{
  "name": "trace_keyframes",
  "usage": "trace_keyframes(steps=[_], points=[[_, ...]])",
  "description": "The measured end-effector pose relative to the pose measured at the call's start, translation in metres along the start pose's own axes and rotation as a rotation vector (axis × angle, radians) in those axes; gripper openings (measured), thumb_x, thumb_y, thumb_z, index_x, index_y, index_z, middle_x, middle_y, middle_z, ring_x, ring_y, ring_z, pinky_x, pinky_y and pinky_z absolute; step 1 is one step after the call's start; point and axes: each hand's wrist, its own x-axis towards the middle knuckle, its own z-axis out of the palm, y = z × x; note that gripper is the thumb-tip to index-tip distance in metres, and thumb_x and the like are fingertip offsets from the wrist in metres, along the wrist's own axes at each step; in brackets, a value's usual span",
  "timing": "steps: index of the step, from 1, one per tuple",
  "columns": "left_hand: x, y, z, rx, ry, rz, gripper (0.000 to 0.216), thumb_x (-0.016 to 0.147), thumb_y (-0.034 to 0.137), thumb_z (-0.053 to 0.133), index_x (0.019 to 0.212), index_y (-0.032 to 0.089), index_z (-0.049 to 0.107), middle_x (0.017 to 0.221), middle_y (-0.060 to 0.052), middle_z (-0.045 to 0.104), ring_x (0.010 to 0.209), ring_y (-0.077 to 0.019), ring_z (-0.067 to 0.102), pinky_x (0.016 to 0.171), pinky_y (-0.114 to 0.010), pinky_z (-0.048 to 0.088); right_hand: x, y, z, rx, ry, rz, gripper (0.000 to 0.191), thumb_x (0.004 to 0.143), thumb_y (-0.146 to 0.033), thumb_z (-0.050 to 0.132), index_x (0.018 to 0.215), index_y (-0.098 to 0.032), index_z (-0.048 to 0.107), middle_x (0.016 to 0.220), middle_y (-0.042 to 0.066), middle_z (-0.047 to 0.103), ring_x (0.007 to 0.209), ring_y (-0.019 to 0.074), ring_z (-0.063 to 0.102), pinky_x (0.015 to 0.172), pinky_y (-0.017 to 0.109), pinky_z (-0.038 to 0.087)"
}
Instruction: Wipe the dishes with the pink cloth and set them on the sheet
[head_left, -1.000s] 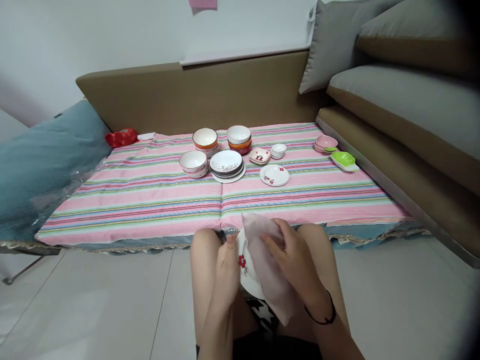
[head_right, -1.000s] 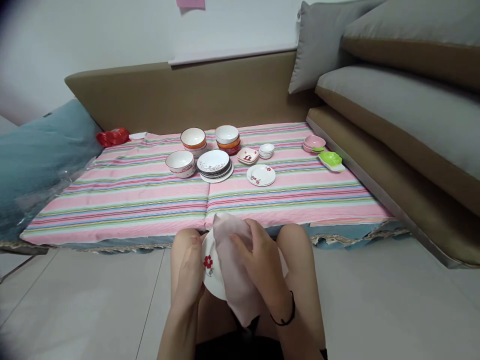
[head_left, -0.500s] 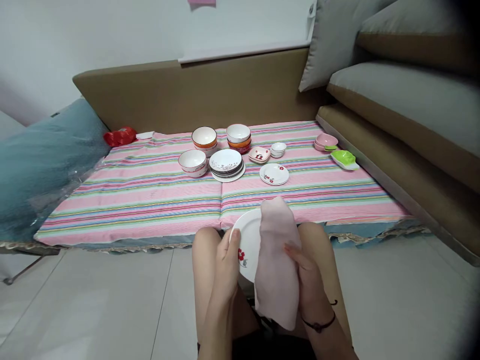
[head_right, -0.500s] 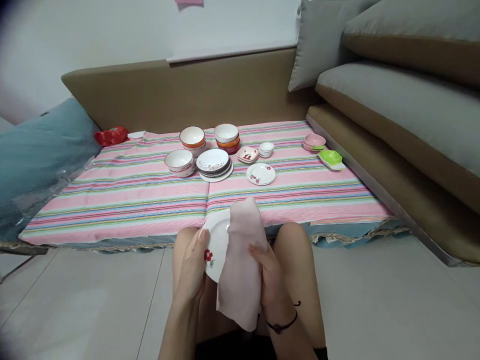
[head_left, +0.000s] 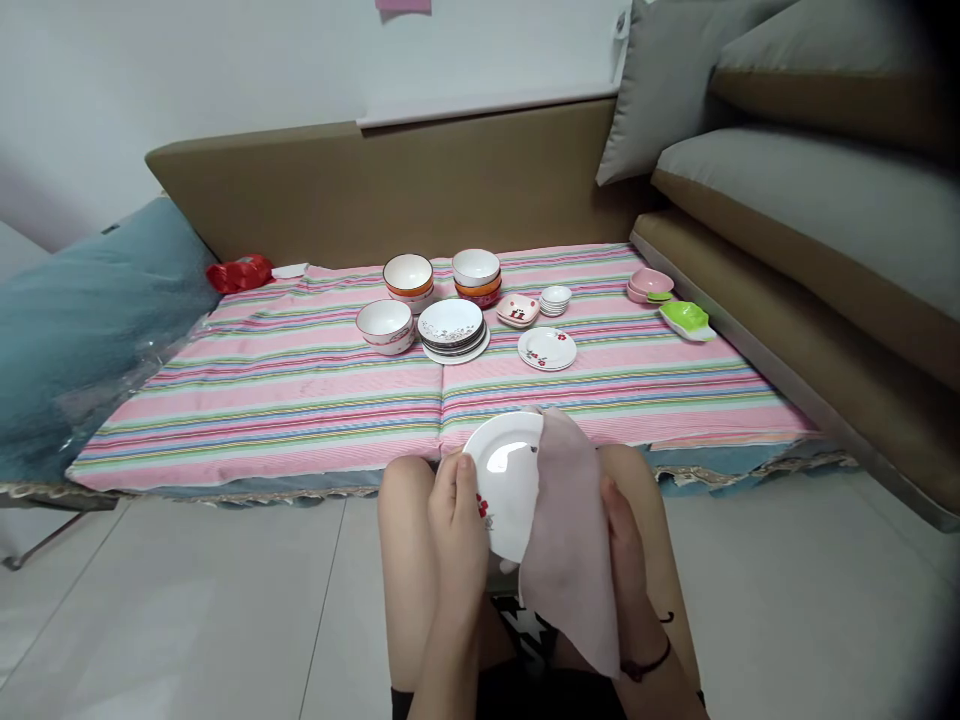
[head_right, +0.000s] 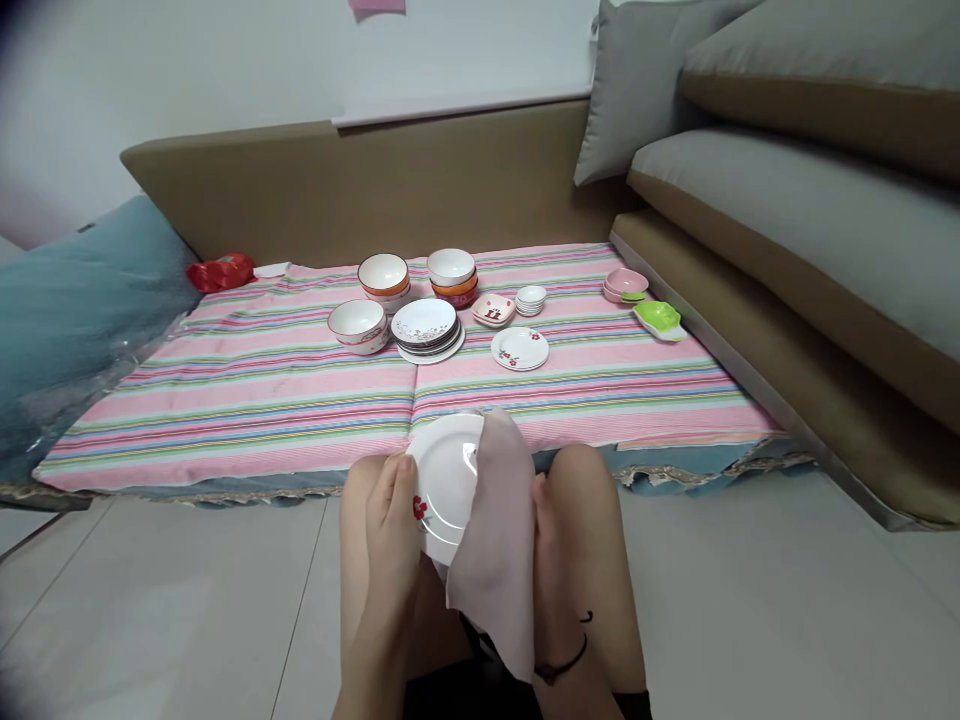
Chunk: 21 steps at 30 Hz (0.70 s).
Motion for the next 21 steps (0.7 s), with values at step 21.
trace_keyframes(steps=[21], points=[[0.003,0.007,-0.012,0.163,-0.04,0.006,0.031,0.094,0.046,0.042,0.095,0.022,0.061,0.074,0.001,0.055,0.062,-0.0132,0.046,0.055,-0.023,0.038,0.002,-0.003,-0.017,0.216,-0.115,0.15,0.043,0.08,-0.04,0.066,0.121,-0.028,0.063,0.11,0.002,0.07,0.102,0.0279,0.065,0.084,0.038,0.052]])
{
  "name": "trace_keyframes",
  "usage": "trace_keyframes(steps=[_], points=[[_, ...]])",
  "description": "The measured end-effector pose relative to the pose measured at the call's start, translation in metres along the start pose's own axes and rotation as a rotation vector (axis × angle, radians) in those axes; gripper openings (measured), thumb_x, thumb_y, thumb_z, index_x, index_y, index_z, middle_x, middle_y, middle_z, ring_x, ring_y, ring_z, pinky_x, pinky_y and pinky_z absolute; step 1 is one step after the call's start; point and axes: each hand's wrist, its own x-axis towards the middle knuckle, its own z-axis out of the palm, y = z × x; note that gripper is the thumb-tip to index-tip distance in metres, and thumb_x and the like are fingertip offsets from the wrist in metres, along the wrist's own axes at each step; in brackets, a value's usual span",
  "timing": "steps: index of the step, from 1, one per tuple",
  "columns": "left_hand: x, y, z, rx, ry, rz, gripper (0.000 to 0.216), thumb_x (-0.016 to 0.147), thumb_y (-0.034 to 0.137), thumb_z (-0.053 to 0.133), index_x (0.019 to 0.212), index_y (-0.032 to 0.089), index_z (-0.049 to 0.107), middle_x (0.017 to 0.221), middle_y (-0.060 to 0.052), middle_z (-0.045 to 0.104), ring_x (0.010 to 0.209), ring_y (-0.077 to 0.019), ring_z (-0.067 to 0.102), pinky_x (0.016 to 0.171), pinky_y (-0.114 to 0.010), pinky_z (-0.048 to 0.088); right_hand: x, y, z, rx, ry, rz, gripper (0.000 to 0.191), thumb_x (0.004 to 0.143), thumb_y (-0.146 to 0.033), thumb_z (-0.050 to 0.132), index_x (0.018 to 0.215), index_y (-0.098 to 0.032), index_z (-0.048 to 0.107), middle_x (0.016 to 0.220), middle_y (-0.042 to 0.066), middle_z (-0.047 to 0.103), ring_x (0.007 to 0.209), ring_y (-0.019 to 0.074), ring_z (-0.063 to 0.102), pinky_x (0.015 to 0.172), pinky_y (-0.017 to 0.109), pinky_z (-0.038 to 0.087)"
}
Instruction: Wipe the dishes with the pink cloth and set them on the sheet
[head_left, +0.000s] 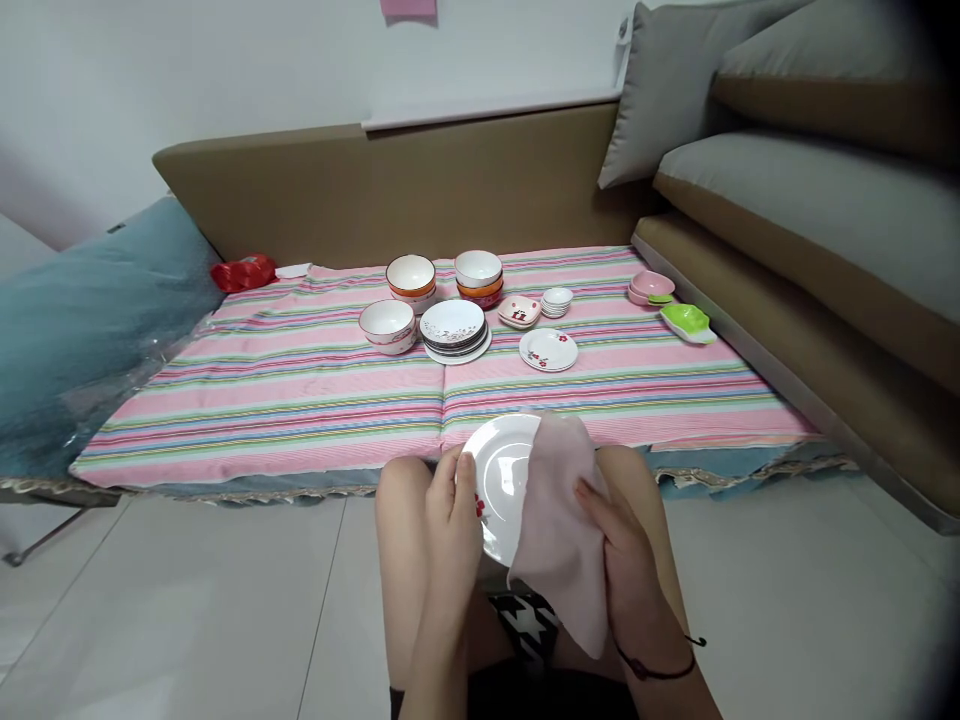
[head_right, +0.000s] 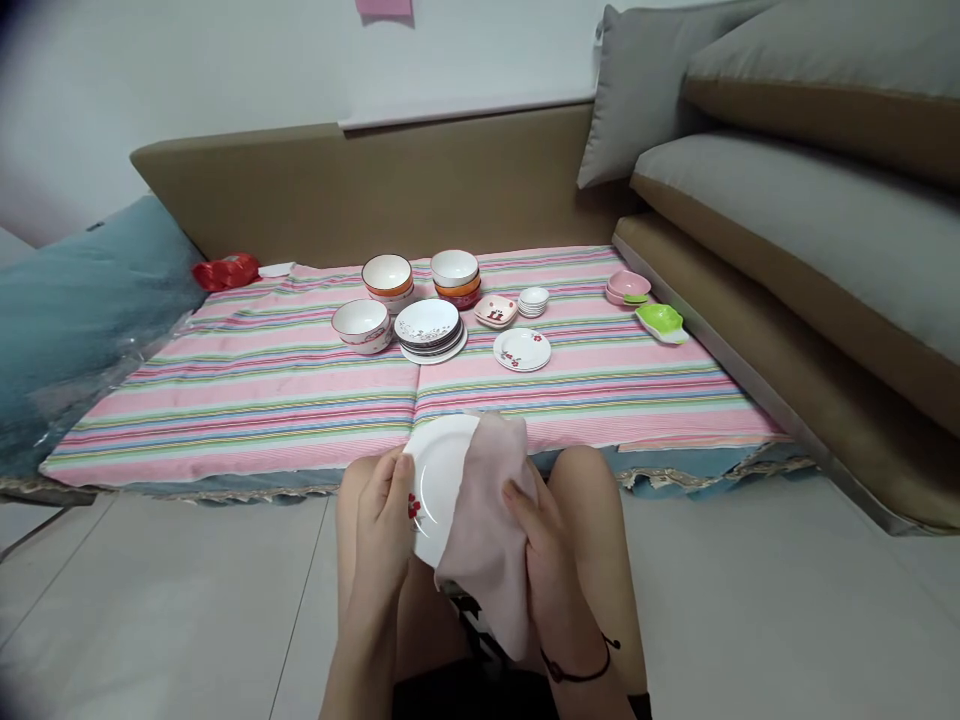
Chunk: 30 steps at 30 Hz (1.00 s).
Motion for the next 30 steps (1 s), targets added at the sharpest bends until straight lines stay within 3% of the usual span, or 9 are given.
trace_keyframes(steps=[4,7,10,16,19,21,24,27,30], points=[[0.006,0.009,-0.012,0.039,-0.371,0.023,0.029,0.092,0.044,0.048,0.1,0.022,0.065,0.083,0.0,0.06,0.073,-0.0145,0.049,0.061,-0.023,0.038,0.002,-0.014,0.003,-0.007,-0.072,0.014,0.046,0.072,-0.038,0.073,0.116,-0.023,0.066,0.106,0.005,0.072,0.099,0.0292,0.065,0.078,0.036,0.054],[0.006,0.013,-0.017,0.083,-0.471,-0.007,0.03,0.092,0.046,0.048,0.092,0.021,0.065,0.08,0.0,0.058,0.066,-0.0128,0.044,0.055,-0.023,0.034,0.001,-0.02,0.003,-0.016,-0.102,0.095,0.038,0.072,-0.037,0.073,0.107,-0.022,0.07,0.099,0.006,0.073,0.095,0.0285,0.067,0.078,0.036,0.054],[0.002,0.01,-0.013,0.026,-0.378,0.0,0.027,0.092,0.045,0.048,0.09,0.022,0.062,0.077,0.001,0.054,0.063,-0.012,0.043,0.053,-0.022,0.033,-0.002,-0.022,0.005,0.013,-0.102,0.094,0.042,0.075,-0.039,0.07,0.114,-0.024,0.067,0.106,0.005,0.072,0.1,0.0289,0.066,0.084,0.038,0.053],[-0.005,0.006,0.011,-0.138,0.1,-0.072,0.025,0.093,0.046,0.045,0.102,0.025,0.055,0.083,0.001,0.056,0.062,-0.0121,0.05,0.053,-0.021,0.039,-0.008,-0.011,0.017,0.067,0.015,-0.026,0.053,0.075,-0.037,0.071,0.126,-0.029,0.059,0.126,0.003,0.063,0.114,0.0319,0.059,0.088,0.042,0.052],[-0.009,0.005,0.023,-0.199,0.237,-0.091,0.025,0.094,0.043,0.042,0.108,0.025,0.052,0.094,-0.002,0.058,0.075,-0.0146,0.058,0.06,-0.022,0.046,-0.01,0.003,0.021,0.066,0.021,-0.072,0.06,0.077,-0.034,0.07,0.134,-0.031,0.051,0.134,0.002,0.057,0.122,0.029,0.054,0.094,0.04,0.05],[-0.011,0.002,0.028,-0.242,0.242,-0.093,0.026,0.094,0.044,0.042,0.109,0.026,0.05,0.097,-0.002,0.059,0.082,-0.0164,0.06,0.065,-0.023,0.048,-0.008,0.01,0.021,0.074,0.04,-0.107,0.061,0.078,-0.033,0.069,0.135,-0.033,0.049,0.136,0.001,0.055,0.124,0.0269,0.052,0.096,0.038,0.049],[-0.013,-0.002,0.029,-0.234,0.125,-0.094,0.022,0.093,0.042,0.044,0.104,0.024,0.052,0.092,-0.001,0.059,0.081,-0.0167,0.059,0.067,-0.025,0.048,-0.002,0.009,0.015,0.052,0.119,-0.136,0.056,0.073,-0.034,0.073,0.126,-0.029,0.058,0.126,0.002,0.063,0.116,0.0282,0.058,0.09,0.038,0.052],[-0.011,-0.005,0.02,-0.171,-0.003,-0.076,0.02,0.092,0.039,0.047,0.101,0.023,0.055,0.087,0.0,0.059,0.075,-0.0153,0.056,0.065,-0.023,0.045,0.005,-0.004,0.006,-0.015,0.166,-0.069,0.051,0.066,-0.039,0.077,0.114,-0.024,0.066,0.105,0.006,0.072,0.097,0.0304,0.066,0.077,0.039,0.055],[-0.005,-0.003,0.006,-0.11,-0.129,-0.038,0.024,0.091,0.042,0.048,0.102,0.023,0.059,0.082,0.0,0.059,0.067,-0.0146,0.051,0.058,-0.023,0.041,0.008,-0.015,0.0,-0.066,0.097,0.024,0.048,0.063,-0.04,0.078,0.107,-0.022,0.069,0.09,0.005,0.074,0.082,0.0283,0.068,0.069,0.037,0.054]])
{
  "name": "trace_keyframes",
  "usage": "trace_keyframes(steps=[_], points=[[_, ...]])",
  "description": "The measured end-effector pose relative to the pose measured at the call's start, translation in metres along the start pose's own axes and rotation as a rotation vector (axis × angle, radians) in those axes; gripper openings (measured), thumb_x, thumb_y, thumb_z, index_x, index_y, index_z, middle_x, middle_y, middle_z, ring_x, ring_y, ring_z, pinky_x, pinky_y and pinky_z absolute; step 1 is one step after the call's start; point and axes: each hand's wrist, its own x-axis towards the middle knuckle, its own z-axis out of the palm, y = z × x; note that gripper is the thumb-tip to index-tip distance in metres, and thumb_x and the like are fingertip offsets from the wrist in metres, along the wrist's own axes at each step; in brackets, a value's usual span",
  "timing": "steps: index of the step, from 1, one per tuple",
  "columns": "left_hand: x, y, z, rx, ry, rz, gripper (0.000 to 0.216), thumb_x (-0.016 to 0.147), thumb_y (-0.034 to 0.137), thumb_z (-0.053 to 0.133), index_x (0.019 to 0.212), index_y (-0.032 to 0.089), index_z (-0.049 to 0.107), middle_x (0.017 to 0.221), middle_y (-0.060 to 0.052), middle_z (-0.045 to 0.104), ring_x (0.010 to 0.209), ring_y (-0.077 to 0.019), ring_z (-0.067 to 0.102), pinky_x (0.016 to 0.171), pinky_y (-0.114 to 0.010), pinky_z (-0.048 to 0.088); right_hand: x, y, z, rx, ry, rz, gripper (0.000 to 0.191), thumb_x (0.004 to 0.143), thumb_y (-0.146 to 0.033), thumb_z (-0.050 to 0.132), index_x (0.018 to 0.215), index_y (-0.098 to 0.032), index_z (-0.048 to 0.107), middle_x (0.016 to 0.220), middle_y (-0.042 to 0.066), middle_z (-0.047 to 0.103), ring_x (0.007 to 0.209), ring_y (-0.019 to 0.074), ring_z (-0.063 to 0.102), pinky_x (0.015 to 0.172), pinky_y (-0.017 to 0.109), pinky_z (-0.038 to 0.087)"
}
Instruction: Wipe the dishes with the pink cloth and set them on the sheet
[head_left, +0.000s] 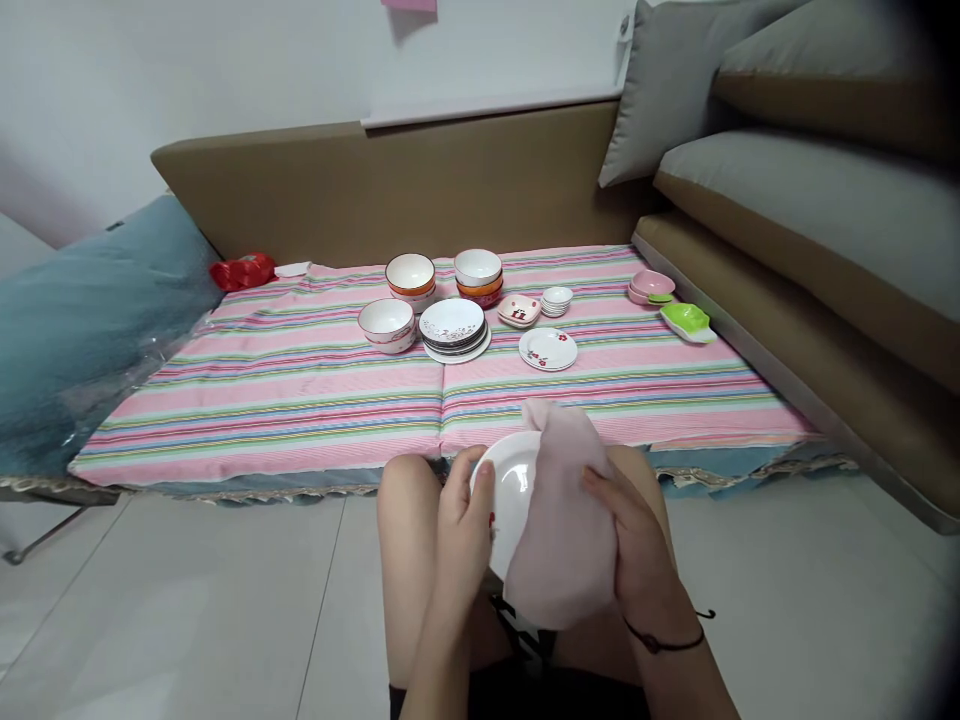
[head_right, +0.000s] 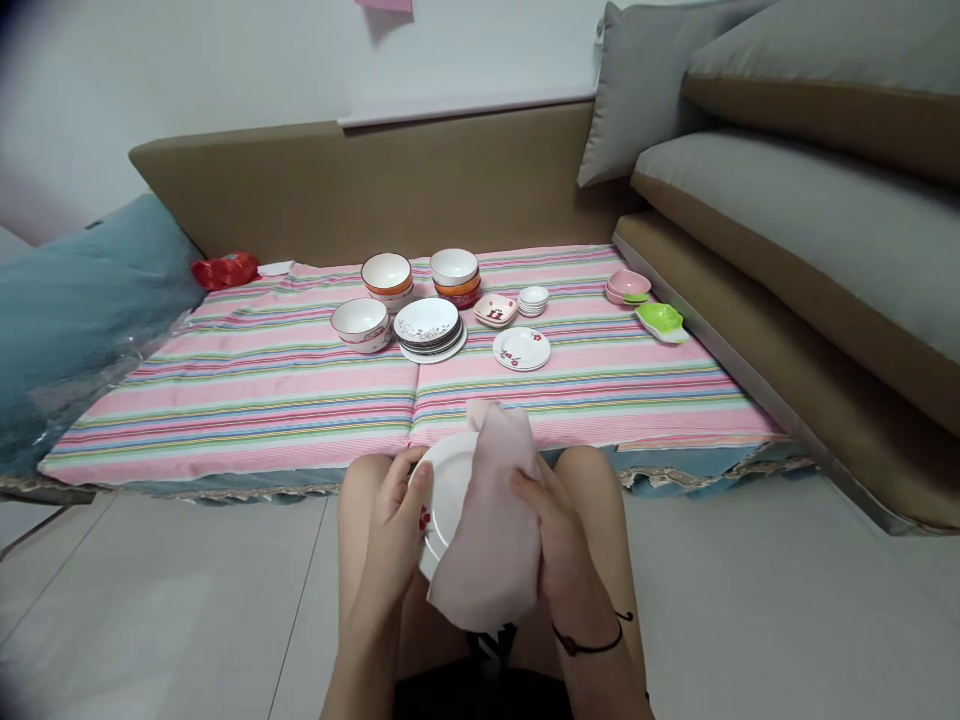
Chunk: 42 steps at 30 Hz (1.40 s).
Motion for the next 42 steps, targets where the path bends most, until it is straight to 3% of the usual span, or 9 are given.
trace_keyframes(steps=[4,10,17,20,23,26,31,36,42], points=[[0.005,0.011,-0.012,0.071,-0.065,0.06,0.021,0.088,0.041,0.053,0.095,0.023,0.064,0.074,0.0,0.058,0.06,-0.0144,0.047,0.054,-0.023,0.038,-0.004,0.0,0.002,0.018,-0.106,0.08,0.046,0.067,-0.038,0.077,0.109,-0.021,0.068,0.09,0.005,0.073,0.079,0.024,0.068,0.069,0.032,0.053],[0.0,0.019,0.001,0.005,0.226,0.077,0.021,0.091,0.038,0.048,0.095,0.024,0.063,0.081,-0.002,0.062,0.066,-0.015,0.055,0.054,-0.022,0.041,-0.004,0.012,0.012,0.044,-0.034,-0.012,0.052,0.069,-0.036,0.077,0.119,-0.026,0.063,0.101,0.004,0.073,0.091,0.0269,0.068,0.072,0.033,0.056],[-0.008,-0.004,0.027,-0.215,0.424,0.032,0.035,0.093,0.049,0.04,0.115,0.025,0.052,0.104,-0.005,0.062,0.087,-0.0186,0.061,0.071,-0.027,0.05,-0.012,0.032,0.032,0.059,0.016,-0.201,0.048,0.08,-0.036,0.069,0.126,-0.033,0.058,0.131,0.0,0.06,0.121,0.0218,0.055,0.097,0.033,0.048],[-0.011,-0.007,0.029,-0.225,0.343,-0.021,0.036,0.093,0.05,0.04,0.116,0.025,0.051,0.101,-0.004,0.063,0.089,-0.019,0.061,0.073,-0.028,0.05,-0.009,0.029,0.027,0.001,0.169,-0.201,0.046,0.077,-0.039,0.071,0.12,-0.028,0.062,0.12,0.002,0.066,0.111,0.0238,0.061,0.089,0.034,0.051],[-0.006,-0.003,0.021,-0.137,0.104,-0.02,0.03,0.09,0.042,0.05,0.112,0.024,0.056,0.101,-0.004,0.063,0.09,-0.0186,0.059,0.076,-0.027,0.048,0.001,0.014,0.014,-0.085,0.219,-0.197,0.041,0.07,-0.04,0.076,0.106,-0.022,0.068,0.101,0.004,0.072,0.093,0.0241,0.067,0.076,0.032,0.053],[0.007,0.003,0.005,0.012,-0.017,0.02,0.023,0.088,0.041,0.054,0.101,0.022,0.06,0.09,-0.001,0.062,0.082,-0.0162,0.057,0.069,-0.023,0.045,0.011,-0.002,-0.001,-0.138,0.147,-0.165,0.032,0.065,-0.036,0.08,0.091,-0.019,0.071,0.088,0.005,0.073,0.08,0.0226,0.068,0.069,0.03,0.054],[0.022,0.01,-0.014,0.261,-0.216,0.058,0.036,0.087,0.05,0.053,0.07,0.019,0.054,0.061,0.004,0.044,0.053,-0.0113,0.04,0.048,-0.023,0.03,0.016,-0.004,-0.015,-0.126,-0.042,0.046,0.039,0.066,-0.035,0.08,0.1,-0.019,0.069,0.088,0.005,0.073,0.08,0.0244,0.069,0.071,0.032,0.054],[0.019,0.005,-0.008,0.205,-0.186,0.09,0.036,0.089,0.048,0.05,0.069,0.018,0.055,0.063,0.002,0.047,0.058,-0.0124,0.04,0.05,-0.023,0.03,0.014,0.002,-0.016,-0.059,-0.088,0.013,0.041,0.071,-0.032,0.076,0.109,-0.022,0.067,0.089,0.004,0.073,0.076,0.0211,0.068,0.071,0.031,0.053],[0.01,-0.005,0.007,-0.057,-0.002,-0.013,0.03,0.09,0.045,0.051,0.078,0.018,0.059,0.071,0.0,0.057,0.064,-0.014,0.05,0.057,-0.023,0.04,0.01,-0.002,-0.001,-0.057,0.089,-0.246,0.033,0.069,-0.029,0.075,0.102,-0.025,0.07,0.093,0.001,0.071,0.08,0.0185,0.066,0.068,0.026,0.051]])
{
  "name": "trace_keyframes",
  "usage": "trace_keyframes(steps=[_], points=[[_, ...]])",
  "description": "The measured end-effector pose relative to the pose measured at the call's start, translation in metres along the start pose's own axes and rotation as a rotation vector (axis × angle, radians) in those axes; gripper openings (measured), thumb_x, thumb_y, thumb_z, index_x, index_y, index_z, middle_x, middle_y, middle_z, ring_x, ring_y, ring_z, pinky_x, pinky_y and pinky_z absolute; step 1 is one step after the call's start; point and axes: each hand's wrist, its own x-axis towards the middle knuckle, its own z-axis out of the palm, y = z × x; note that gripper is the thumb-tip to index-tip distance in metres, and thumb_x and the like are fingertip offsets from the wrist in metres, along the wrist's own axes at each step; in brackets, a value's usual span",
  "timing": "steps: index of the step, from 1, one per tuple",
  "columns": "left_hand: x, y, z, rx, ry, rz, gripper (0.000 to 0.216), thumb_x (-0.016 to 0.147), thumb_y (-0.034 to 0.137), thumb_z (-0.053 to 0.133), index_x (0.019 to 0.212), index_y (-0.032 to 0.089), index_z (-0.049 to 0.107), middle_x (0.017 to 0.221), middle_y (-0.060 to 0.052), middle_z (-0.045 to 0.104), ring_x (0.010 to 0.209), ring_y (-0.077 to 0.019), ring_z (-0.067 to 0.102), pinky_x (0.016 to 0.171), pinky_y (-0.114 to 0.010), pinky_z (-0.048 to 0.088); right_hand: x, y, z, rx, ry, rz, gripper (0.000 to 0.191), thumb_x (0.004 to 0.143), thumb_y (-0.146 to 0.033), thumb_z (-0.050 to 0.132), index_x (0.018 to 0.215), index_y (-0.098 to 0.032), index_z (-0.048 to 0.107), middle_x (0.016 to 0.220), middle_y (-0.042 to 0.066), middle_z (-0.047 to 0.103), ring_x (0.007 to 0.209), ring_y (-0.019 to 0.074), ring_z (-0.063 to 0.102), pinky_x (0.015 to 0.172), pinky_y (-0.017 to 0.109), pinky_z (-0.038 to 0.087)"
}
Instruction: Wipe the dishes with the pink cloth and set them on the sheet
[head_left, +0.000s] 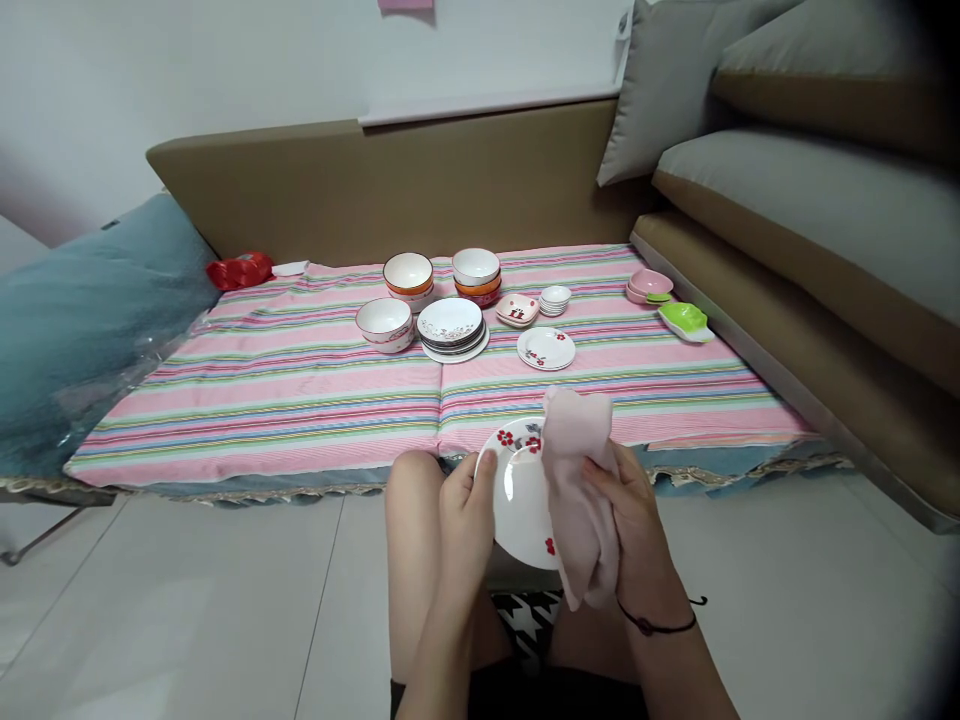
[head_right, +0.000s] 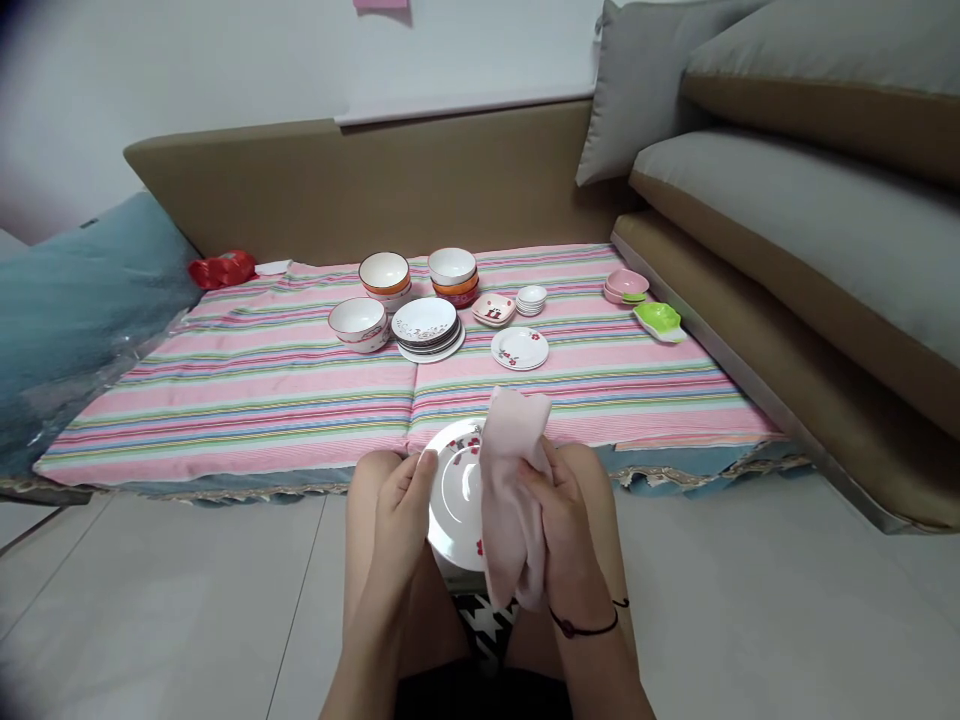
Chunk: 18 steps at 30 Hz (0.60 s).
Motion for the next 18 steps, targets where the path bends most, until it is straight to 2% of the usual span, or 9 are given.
trace_keyframes(steps=[4,7,9,12,13,16,18], points=[[-0.004,-0.003,0.017,-0.124,0.171,0.002,0.029,0.092,0.043,0.048,0.083,0.018,0.061,0.077,-0.001,0.062,0.071,-0.0164,0.057,0.063,-0.025,0.046,-0.011,0.005,0.016,0.108,-0.037,0.026,0.053,0.073,-0.032,0.072,0.124,-0.031,0.059,0.115,0.001,0.067,0.1,0.024,0.064,0.079,0.031,0.053],[-0.009,-0.007,0.026,-0.169,0.23,-0.001,0.031,0.093,0.043,0.044,0.097,0.018,0.062,0.093,-0.004,0.067,0.085,-0.0188,0.06,0.074,-0.028,0.048,-0.015,0.013,0.019,0.164,-0.022,0.04,0.048,0.074,-0.032,0.071,0.121,-0.031,0.061,0.119,0.001,0.067,0.104,0.0245,0.064,0.081,0.031,0.053],[-0.01,-0.01,0.023,-0.162,0.186,-0.028,0.033,0.093,0.045,0.045,0.099,0.018,0.062,0.094,-0.005,0.067,0.086,-0.0186,0.06,0.075,-0.027,0.048,-0.012,0.015,0.013,0.157,-0.009,0.055,0.041,0.073,-0.032,0.073,0.113,-0.029,0.065,0.112,0.001,0.07,0.098,0.0247,0.066,0.077,0.031,0.054],[-0.006,-0.009,0.005,-0.055,0.049,-0.066,0.031,0.088,0.046,0.054,0.08,0.017,0.062,0.074,-0.001,0.061,0.071,-0.0157,0.055,0.063,-0.024,0.044,-0.002,0.014,-0.001,0.106,-0.067,0.151,0.038,0.071,-0.032,0.074,0.108,-0.025,0.067,0.097,0.002,0.073,0.086,0.0244,0.068,0.071,0.031,0.054],[-0.004,-0.007,-0.003,-0.02,0.02,-0.038,0.03,0.087,0.045,0.056,0.077,0.017,0.062,0.072,0.0,0.06,0.07,-0.015,0.054,0.062,-0.023,0.042,0.002,0.013,-0.006,0.085,-0.1,0.206,0.04,0.069,-0.031,0.076,0.107,-0.023,0.067,0.092,0.002,0.073,0.083,0.0239,0.069,0.07,0.03,0.054],[0.006,0.003,-0.023,0.029,-0.077,0.062,0.029,0.09,0.044,0.052,0.093,0.02,0.067,0.091,-0.002,0.065,0.087,-0.0171,0.056,0.074,-0.023,0.042,0.01,0.013,-0.016,0.042,-0.177,0.374,0.042,0.062,-0.028,0.08,0.101,-0.018,0.069,0.085,0.004,0.073,0.079,0.023,0.068,0.068,0.029,0.053],[0.012,0.007,-0.032,0.091,-0.156,0.095,0.03,0.091,0.045,0.051,0.093,0.02,0.067,0.091,-0.002,0.065,0.086,-0.0169,0.054,0.072,-0.023,0.04,0.012,0.015,-0.017,0.045,-0.213,0.419,0.043,0.062,-0.027,0.08,0.103,-0.018,0.069,0.089,0.004,0.073,0.08,0.0229,0.068,0.07,0.029,0.053]])
